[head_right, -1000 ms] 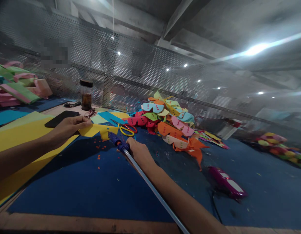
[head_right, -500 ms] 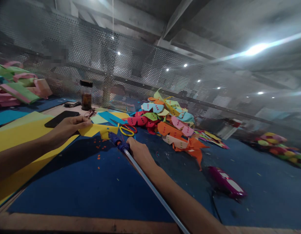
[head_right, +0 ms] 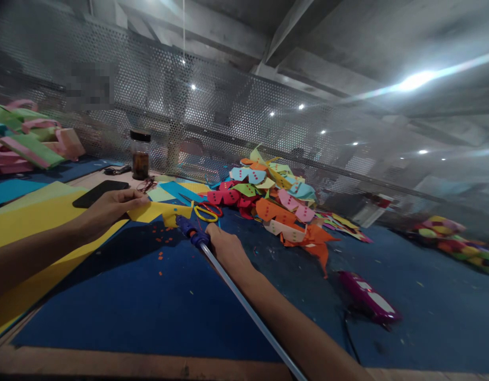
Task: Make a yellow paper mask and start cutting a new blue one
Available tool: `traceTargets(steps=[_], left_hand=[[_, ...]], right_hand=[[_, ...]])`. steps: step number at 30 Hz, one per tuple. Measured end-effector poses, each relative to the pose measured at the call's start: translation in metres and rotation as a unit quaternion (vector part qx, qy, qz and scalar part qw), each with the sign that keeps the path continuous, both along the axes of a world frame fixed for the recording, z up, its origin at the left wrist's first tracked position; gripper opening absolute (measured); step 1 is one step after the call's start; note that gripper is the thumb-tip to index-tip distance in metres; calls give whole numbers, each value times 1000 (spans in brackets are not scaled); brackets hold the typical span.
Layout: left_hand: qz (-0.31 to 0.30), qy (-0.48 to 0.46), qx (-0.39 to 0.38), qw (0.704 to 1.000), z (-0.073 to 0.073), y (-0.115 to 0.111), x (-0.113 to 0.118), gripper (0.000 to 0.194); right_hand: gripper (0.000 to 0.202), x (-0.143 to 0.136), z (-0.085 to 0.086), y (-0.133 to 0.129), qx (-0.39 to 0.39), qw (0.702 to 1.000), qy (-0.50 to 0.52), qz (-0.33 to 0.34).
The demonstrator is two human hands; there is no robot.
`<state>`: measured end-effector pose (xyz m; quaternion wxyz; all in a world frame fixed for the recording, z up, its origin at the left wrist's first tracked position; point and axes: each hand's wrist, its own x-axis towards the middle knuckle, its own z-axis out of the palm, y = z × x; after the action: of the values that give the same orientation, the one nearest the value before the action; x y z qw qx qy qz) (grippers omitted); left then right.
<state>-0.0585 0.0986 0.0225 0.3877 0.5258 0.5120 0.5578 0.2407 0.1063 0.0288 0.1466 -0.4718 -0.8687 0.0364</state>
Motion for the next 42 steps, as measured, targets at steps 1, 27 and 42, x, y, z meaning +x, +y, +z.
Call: traceTargets(steps=[1, 27, 42], left_hand=[[-2, -1, 1, 1000, 0, 0, 0, 37], [-99, 23, -110, 989, -8, 0, 4, 42], [-17, 271, -58, 961, -12, 4, -8, 43]], right_hand=[[13, 0, 0, 0, -1, 1000, 2, 1], [33, -9, 25, -19, -286, 877, 377, 84], [36, -6, 28, -26, -318, 834, 438, 103]])
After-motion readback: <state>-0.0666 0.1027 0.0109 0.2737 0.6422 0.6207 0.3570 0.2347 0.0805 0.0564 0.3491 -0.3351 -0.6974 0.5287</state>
